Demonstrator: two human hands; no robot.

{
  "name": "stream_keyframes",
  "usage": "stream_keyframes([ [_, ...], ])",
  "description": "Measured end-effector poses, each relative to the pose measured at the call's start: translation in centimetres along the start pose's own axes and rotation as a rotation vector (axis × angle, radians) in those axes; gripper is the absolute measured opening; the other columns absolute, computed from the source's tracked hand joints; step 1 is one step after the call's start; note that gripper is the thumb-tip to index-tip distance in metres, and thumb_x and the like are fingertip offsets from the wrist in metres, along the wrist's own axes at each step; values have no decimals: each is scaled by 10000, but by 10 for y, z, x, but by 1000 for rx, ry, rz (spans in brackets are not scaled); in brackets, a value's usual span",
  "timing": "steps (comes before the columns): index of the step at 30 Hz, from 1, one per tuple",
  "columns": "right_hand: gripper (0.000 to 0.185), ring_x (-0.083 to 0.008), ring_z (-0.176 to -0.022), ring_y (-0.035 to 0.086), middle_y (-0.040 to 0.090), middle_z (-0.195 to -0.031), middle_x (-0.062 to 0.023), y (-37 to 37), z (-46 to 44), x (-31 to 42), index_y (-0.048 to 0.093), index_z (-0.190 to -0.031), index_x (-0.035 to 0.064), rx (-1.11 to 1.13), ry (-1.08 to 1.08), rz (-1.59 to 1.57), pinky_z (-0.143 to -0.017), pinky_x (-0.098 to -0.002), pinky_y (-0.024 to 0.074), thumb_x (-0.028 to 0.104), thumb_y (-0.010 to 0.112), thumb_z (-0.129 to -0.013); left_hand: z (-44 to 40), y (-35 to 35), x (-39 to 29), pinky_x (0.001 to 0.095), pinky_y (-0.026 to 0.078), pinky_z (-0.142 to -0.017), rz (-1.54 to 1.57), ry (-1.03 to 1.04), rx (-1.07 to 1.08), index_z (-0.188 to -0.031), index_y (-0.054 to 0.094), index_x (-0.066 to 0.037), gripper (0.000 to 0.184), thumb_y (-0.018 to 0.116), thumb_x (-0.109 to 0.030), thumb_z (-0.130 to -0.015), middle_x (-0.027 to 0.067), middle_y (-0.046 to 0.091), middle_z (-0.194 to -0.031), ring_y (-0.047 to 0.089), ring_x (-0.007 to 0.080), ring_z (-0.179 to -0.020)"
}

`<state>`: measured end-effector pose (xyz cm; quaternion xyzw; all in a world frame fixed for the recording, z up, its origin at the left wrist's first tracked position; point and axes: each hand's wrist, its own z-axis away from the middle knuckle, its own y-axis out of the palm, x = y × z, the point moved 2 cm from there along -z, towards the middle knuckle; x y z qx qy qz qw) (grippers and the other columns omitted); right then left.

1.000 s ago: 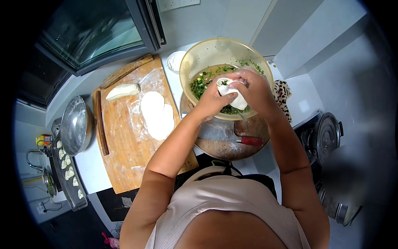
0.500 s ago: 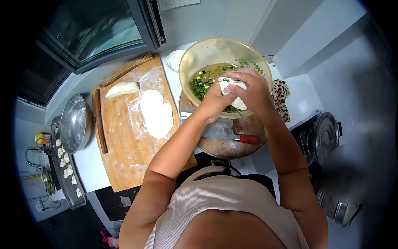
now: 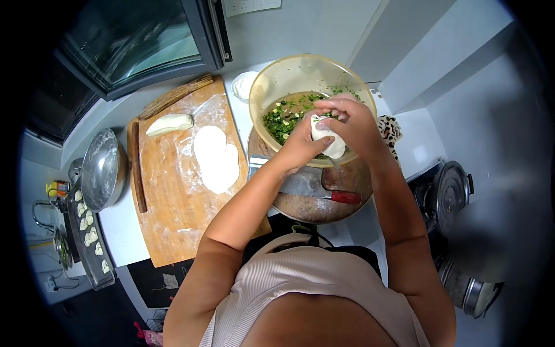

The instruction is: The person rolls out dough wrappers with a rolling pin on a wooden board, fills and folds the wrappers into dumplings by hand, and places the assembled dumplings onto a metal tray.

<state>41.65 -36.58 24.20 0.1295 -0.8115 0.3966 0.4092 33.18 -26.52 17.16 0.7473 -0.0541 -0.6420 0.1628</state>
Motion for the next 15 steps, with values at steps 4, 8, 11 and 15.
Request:
stream_keyframes([
  [4,185,-102,-719,594,647,-819,-63,3,-7,-15,693,-963,-6,158,139,-233,-677,-241,487,17,663,-783,-8,-3,7,298,396,-972,-118,125,60,-1341,391,-36,589,617,37,-802,70,520,-1226,487,148,-1138],
  [8,175,-98,-698,577,645,-807,-60,6,-5,-22,693,-950,-23,81,132,-311,-655,-235,478,16,666,-782,-11,-4,3,285,396,-961,-143,90,43,-1335,399,-47,567,621,14,-817,40,513,-1237,473,125,-1137],
  [11,137,-90,-703,577,645,-789,-53,5,-6,-14,691,-909,-28,86,139,-170,-651,-229,473,14,671,-780,-11,-6,3,281,411,-937,-110,133,70,-1336,401,-49,574,626,12,-812,39,510,-1231,467,125,-1133],
  [15,156,-120,-797,595,635,-869,-59,1,-12,2,688,-939,-14,166,99,-64,-719,-264,478,48,675,-797,-8,-5,2,279,431,-899,-153,94,-5,-1345,398,-55,584,629,12,-813,41,513,-1214,456,129,-1141],
])
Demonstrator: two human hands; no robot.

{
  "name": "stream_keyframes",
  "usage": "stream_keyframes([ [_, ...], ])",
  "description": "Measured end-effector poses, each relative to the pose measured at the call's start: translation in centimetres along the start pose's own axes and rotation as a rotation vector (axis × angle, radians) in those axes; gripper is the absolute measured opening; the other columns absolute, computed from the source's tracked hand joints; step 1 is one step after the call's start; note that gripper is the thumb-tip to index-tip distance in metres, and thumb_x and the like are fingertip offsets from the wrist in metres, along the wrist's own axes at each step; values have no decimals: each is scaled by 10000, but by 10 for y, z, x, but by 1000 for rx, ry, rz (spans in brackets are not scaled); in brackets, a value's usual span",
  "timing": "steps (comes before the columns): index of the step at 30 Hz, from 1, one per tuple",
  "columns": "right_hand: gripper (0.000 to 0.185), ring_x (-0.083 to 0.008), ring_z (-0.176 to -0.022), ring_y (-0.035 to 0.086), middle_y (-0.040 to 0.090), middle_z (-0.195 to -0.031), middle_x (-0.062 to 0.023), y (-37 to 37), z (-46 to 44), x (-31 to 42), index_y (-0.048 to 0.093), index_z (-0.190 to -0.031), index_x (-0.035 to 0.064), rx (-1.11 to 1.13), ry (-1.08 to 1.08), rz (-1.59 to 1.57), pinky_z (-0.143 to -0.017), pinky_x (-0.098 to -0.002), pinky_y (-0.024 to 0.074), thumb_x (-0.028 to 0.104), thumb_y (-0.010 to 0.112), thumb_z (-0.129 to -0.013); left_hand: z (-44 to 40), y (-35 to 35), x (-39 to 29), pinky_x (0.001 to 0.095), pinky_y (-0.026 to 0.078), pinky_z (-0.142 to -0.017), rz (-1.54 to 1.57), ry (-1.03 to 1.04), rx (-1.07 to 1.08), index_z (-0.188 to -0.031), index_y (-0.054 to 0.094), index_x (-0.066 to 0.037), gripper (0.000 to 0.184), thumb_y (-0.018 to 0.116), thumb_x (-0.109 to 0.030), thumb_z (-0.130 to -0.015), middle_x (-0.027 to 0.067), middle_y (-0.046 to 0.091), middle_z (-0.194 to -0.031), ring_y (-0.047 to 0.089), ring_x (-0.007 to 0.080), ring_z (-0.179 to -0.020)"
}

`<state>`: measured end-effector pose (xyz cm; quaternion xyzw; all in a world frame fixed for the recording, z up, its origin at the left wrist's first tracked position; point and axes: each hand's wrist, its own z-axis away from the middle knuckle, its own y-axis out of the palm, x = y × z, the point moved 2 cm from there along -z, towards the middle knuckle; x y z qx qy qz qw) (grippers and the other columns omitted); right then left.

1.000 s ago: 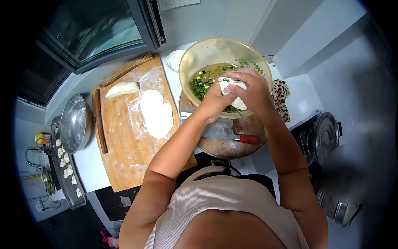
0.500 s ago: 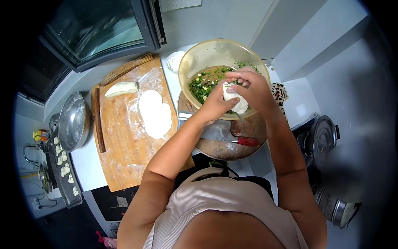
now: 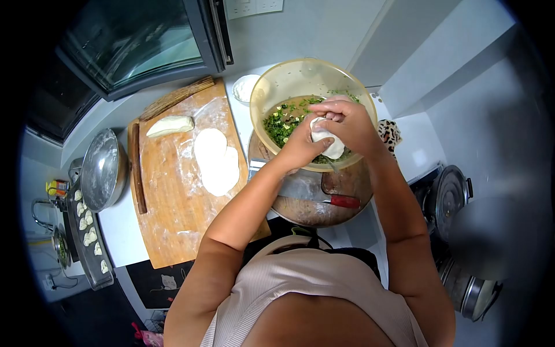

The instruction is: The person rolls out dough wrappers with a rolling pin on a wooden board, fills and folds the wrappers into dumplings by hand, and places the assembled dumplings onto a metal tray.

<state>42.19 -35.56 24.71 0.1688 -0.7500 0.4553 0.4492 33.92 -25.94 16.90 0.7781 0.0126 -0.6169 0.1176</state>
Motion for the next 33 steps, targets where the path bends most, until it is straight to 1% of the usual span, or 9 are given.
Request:
stream_keyframes([
  [3,187,-149,-902,591,615,-1005,-71,3,-5,-8,677,-998,-11,-34,-104,143,-829,-275,461,54,656,-823,-4,0,-1,271,464,-872,-100,72,6,-1352,395,-57,565,624,0,-839,48,526,-1193,497,137,-1108],
  [5,215,-163,-900,592,618,-1021,-78,2,-4,-16,657,-1053,-13,-195,-261,3,-878,-295,445,86,610,-868,-2,2,-2,272,488,-862,233,-92,-53,-1353,393,-57,545,615,-10,-857,59,533,-1182,532,147,-1082],
  [9,279,-203,-1015,571,610,-1089,-118,-9,14,-18,599,-1152,-3,-483,-55,-490,-950,-319,414,158,507,-944,0,6,-19,298,518,-885,668,-166,-219,-1350,373,-59,508,573,9,-887,93,531,-1189,577,184,-1050],
  [15,466,-250,-1242,440,434,-1359,-185,-26,30,-80,384,-1391,43,-360,194,-240,-1020,-363,380,223,476,-971,-9,14,-21,497,421,-1023,955,-77,-374,-1321,383,-3,397,422,-230,-998,178,470,-1292,492,330,-1201],
  [21,459,-228,-1277,413,407,-1409,-164,17,33,-40,400,-1395,41,-231,7,-946,-1046,-347,367,178,495,-967,-10,34,-17,489,372,-1065,1117,-32,-343,-1318,390,-24,379,339,-254,-1021,188,455,-1318,459,313,-1227],
  [26,409,-241,-1282,422,394,-1429,-171,28,35,-35,449,-1343,1,-279,-106,-951,-1070,-367,343,176,480,-975,8,21,-49,310,544,-796,363,-207,-220,-1254,525,-20,388,563,-245,-940,87,608,-1099,614,164,-980],
  [29,352,-275,-1306,406,381,-1440,-191,33,38,-32,510,-1272,-9,-260,-305,-654,-1078,-384,325,182,467,-979,21,12,-81,325,519,-775,-197,-260,-109,-1178,587,-29,313,551,-237,-947,47,618,-1108,598,169,-1003],
  [30,346,-283,-1303,411,389,-1434,-195,37,39,-23,515,-1263,-9,-260,-354,-623,-1078,-389,322,182,462,-980,24,9,-80,258,463,-696,-218,-97,-42,-1173,604,-30,281,558,-186,-944,76,653,-962,583,120,-857],
  [33,310,-308,-1285,437,447,-1389,-199,52,42,0,536,-1231,-3,-300,-446,-541,-1073,-401,326,153,454,-976,41,5,-75,295,461,-707,-739,251,-242,-1099,622,-8,239,550,-165,-934,105,656,-903,595,177,-794],
])
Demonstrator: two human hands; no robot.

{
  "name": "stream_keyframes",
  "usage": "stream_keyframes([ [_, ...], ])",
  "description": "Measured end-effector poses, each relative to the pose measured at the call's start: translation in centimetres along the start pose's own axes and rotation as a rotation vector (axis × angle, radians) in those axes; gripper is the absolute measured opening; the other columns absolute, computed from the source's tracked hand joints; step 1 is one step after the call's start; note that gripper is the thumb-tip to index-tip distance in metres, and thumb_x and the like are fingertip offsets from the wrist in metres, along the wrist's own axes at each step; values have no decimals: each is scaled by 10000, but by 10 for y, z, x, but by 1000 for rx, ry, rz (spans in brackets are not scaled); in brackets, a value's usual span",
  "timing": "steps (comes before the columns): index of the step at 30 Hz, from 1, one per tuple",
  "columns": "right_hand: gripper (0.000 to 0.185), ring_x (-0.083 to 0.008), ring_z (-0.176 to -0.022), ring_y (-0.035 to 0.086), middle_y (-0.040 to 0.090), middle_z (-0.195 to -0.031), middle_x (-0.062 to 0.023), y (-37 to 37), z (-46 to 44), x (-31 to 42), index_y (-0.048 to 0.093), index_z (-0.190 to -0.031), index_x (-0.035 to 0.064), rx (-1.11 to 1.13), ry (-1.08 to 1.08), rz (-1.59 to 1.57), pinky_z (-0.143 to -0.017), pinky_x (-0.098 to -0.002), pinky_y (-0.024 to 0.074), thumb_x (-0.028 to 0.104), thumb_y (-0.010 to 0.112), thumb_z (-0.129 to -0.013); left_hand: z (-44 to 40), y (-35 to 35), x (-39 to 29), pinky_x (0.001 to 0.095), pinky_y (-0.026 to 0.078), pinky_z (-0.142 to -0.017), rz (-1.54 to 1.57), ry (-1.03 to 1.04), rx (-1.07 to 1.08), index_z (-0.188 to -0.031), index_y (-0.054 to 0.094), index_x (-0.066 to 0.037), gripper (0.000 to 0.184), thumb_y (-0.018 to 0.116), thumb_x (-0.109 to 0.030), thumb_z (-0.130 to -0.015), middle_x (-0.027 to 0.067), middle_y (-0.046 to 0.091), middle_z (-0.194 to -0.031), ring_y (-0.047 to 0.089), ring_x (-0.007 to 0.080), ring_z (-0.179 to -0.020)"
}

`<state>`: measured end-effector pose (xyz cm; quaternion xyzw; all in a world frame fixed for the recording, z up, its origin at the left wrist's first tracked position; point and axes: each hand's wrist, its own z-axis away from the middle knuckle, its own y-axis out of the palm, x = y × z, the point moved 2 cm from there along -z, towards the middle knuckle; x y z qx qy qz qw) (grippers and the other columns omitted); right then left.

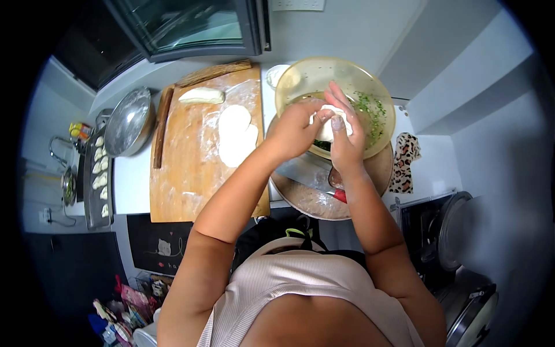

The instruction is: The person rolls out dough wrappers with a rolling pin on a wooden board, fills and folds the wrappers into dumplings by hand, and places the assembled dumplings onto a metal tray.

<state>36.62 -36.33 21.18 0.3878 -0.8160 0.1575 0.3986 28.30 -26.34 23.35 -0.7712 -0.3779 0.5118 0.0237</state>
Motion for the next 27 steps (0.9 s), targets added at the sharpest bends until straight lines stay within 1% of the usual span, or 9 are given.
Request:
stream_keyframes([
  [1,304,-307,-1281,443,457,-1381,-198,8,2,0,539,-1227,-2,-9,-25,32,-1072,-400,328,144,453,-974,6,-5,-8,341,474,-696,-115,5,-50,-1003,629,5,167,563,-99,-890,156,638,-849,612,278,-750],
  [4,282,-306,-1280,448,522,-1320,-187,41,9,7,552,-1200,-14,-44,-72,90,-1072,-401,329,89,451,-958,30,-13,-11,363,485,-663,-200,128,-308,-951,621,-14,144,583,-28,-813,172,621,-814,605,347,-718],
  [8,278,-303,-1284,446,572,-1262,-175,98,19,12,560,-1178,-33,-33,-84,60,-1077,-401,326,45,430,-944,66,-48,-7,375,490,-632,-281,137,-447,-922,610,-23,188,579,11,-740,175,619,-808,605,361,-709],
  [12,266,-275,-1249,474,544,-1294,-178,173,37,-14,562,-1161,-40,29,50,-106,-1069,-388,340,52,425,-952,112,-101,26,383,481,-645,-211,21,-530,-879,606,3,94,601,-36,-794,179,613,-801,602,360,-723],
  [13,266,-266,-1238,481,536,-1303,-179,197,40,-16,559,-1162,-42,36,109,-157,-1065,-383,347,67,423,-961,130,-119,44,373,489,-789,-216,-97,-391,-1135,565,-8,296,597,-86,-851,216,595,-1073,609,331,-958],
  [16,352,-228,-1155,535,534,-1290,-182,275,55,-28,514,-1198,-53,1,408,-516,-999,-350,420,222,404,-1008,190,-170,65,387,423,-978,191,-130,-583,-1423,290,-30,625,590,-94,-879,228,384,-1388,461,310,-1243],
  [17,362,-225,-1142,541,541,-1275,-184,299,61,-28,498,-1217,-49,16,436,-525,-991,-349,428,231,407,-1007,214,-195,73,400,338,-1075,398,-227,-492,-1489,-11,-47,874,611,-95,-877,206,163,-1506,292,305,-1362],
  [24,547,-226,-1152,532,549,-1264,-191,478,106,-7,364,-1364,-25,404,290,-387,-1004,-344,397,323,505,-965,337,-329,88,310,441,-985,691,-486,-635,-1455,239,-51,661,573,-5,-887,129,435,-1345,470,195,-1213],
  [27,548,-232,-1194,505,550,-1281,-172,517,104,8,427,-1335,-29,569,253,-270,-1034,-345,360,337,539,-943,365,-370,75,274,462,-922,675,-480,-673,-1409,333,-39,572,560,18,-887,94,461,-1302,495,151,-1146],
])
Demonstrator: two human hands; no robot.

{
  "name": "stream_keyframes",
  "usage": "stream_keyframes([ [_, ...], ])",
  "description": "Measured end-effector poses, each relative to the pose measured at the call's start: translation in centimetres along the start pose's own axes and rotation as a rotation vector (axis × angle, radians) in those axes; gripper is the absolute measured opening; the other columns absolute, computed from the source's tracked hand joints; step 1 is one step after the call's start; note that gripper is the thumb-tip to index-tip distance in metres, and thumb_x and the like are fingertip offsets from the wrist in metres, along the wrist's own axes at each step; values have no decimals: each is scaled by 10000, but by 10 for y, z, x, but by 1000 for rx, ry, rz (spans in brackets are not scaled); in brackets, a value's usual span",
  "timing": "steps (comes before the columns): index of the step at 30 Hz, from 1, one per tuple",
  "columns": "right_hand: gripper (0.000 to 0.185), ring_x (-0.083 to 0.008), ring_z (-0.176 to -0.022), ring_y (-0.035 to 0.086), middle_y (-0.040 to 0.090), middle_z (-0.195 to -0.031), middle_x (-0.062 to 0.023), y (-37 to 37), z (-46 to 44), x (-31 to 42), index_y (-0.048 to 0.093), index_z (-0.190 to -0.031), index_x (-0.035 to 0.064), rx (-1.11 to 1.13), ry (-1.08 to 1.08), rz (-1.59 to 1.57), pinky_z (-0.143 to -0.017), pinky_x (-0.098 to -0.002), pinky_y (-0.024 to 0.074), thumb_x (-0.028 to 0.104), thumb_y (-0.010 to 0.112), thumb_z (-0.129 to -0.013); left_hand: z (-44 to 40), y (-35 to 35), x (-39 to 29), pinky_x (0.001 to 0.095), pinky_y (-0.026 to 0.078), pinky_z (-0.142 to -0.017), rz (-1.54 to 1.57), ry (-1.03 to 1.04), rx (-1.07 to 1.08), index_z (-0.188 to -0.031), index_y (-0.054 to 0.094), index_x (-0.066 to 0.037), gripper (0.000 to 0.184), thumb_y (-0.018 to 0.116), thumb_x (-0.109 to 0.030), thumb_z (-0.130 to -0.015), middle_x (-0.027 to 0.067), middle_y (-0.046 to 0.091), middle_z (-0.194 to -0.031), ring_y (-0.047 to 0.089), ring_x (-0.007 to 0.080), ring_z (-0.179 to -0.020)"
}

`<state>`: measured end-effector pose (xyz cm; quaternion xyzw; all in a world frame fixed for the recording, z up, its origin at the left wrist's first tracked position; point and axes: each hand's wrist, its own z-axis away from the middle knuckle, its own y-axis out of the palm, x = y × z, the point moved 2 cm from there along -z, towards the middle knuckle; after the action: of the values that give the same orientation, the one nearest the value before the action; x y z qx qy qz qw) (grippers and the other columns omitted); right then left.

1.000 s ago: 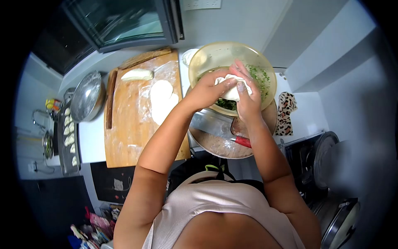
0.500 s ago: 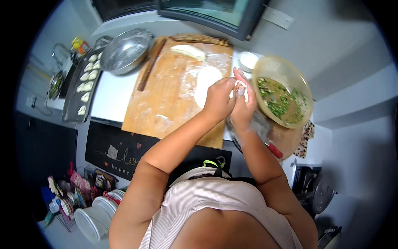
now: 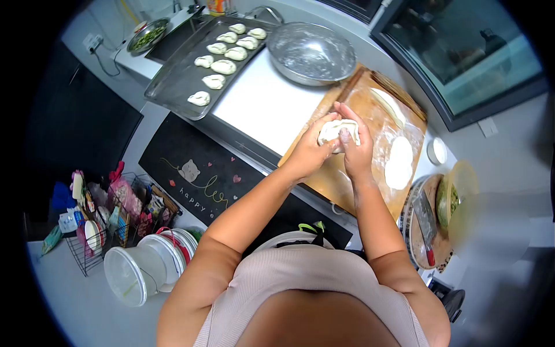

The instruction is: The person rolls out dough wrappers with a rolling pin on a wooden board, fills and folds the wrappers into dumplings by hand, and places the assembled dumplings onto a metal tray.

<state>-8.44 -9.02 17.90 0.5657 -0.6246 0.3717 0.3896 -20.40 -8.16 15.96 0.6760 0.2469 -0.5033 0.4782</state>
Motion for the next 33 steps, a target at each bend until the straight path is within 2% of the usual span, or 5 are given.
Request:
stream_keyframes([
  [6,297,-334,-1233,485,592,-1225,-189,46,-27,-8,614,-1052,-7,143,-293,44,-1060,-429,331,230,451,-977,3,-42,-14,300,415,-945,-285,342,-122,-1378,348,-25,568,583,-1,-862,91,492,-1227,499,155,-1107],
  [11,337,-332,-1261,461,538,-1295,-199,58,-41,-24,597,-1139,14,209,-326,-42,-1049,-420,349,279,471,-973,2,-52,-24,297,402,-958,-366,400,-209,-1373,352,-32,562,577,4,-860,100,494,-1222,489,159,-1117],
  [17,427,-285,-1187,503,492,-1316,-175,62,-57,-37,566,-1243,34,274,-290,190,-1004,-337,392,120,651,-834,0,-82,-29,289,402,-962,-330,340,-244,-1365,370,-49,539,547,36,-863,96,469,-1277,470,160,-1143],
  [22,191,-245,-886,580,626,-910,-82,96,-80,-31,714,-864,78,226,-275,295,-793,-331,463,-28,658,-714,-7,-127,-40,295,398,-976,-196,224,-169,-1386,345,-36,577,513,37,-839,101,461,-1289,474,166,-1153],
  [33,238,-263,-780,572,623,-859,-72,277,-181,-63,704,-921,96,609,-417,497,-695,-358,460,31,702,-693,-36,-328,-108,269,418,-862,-276,66,23,-1404,288,-5,630,450,33,-797,120,471,-1206,486,136,-1045],
])
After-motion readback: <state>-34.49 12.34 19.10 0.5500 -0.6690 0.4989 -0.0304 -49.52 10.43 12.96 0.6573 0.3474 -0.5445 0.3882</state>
